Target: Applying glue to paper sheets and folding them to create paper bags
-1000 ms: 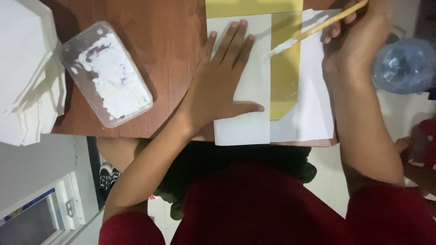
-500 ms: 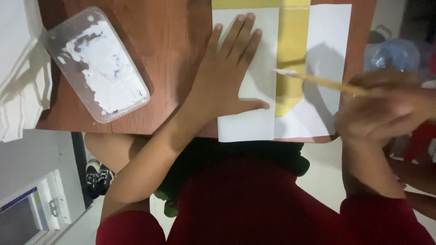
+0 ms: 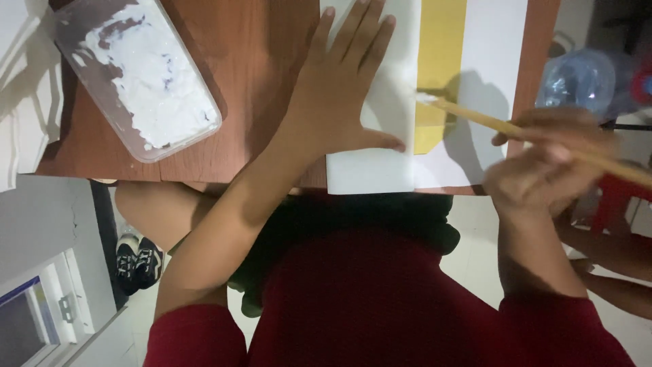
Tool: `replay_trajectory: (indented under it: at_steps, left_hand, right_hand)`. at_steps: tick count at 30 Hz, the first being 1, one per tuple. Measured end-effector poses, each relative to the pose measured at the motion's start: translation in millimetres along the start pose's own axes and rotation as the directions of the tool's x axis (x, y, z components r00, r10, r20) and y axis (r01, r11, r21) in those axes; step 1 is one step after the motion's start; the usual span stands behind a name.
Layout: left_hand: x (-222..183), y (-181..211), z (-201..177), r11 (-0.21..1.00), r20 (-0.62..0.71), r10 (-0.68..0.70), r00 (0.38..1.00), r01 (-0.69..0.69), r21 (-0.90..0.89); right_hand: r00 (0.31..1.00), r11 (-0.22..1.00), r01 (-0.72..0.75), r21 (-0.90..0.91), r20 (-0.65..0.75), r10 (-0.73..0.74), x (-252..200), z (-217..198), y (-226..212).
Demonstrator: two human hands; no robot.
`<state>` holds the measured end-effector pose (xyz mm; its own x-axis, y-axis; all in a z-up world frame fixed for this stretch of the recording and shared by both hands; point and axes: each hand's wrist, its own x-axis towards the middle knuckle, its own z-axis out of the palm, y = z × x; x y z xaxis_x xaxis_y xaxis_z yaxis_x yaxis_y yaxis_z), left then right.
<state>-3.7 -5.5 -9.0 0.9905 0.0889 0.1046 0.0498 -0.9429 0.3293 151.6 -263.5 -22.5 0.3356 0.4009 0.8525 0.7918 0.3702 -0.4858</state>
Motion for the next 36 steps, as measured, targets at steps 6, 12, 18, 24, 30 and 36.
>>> replay_trajectory:
  at_steps: [6,12,18,24,30,36]
  left_hand:
    - [-2.0,1.8,-3.8,1.000,-0.035,0.004,0.999,-0.004,0.005]
    - [-2.1,0.2,-2.6,1.000,0.000,-0.005,1.000,0.005,0.010]
    - [-4.3,-2.6,4.5,1.000,-0.037,0.014,0.999,-0.014,0.011]
    - [-11.9,-9.7,10.2,0.979,-0.346,0.136,0.928,-0.179,-0.094]
    - [-14.5,-13.4,2.2,0.967,-0.206,0.172,0.963,-0.205,-0.150]
    - [-14.8,-11.5,0.6,0.986,-0.135,0.156,0.978,-0.162,-0.033]
  right_hand:
    - [0.973,0.948,-0.103,-0.302,0.168,0.159,19.3,-2.2,-13.4]
    - [0.954,0.899,-0.286,-0.332,-0.188,0.234,10.3,-8.4,-15.3]
    - [0.963,0.870,-0.271,-0.413,-0.104,0.250,-14.2,2.5,-31.8]
    - [0.936,0.879,-0.315,-0.357,0.037,0.351,-10.7,-3.7,-52.9]
    - [0.963,0.947,-0.266,-0.182,-0.085,0.254,-20.8,-5.7,-36.9]
    - [0.807,0.852,-0.523,0.020,-0.310,0.503,-3.6,25.7,-30.9]
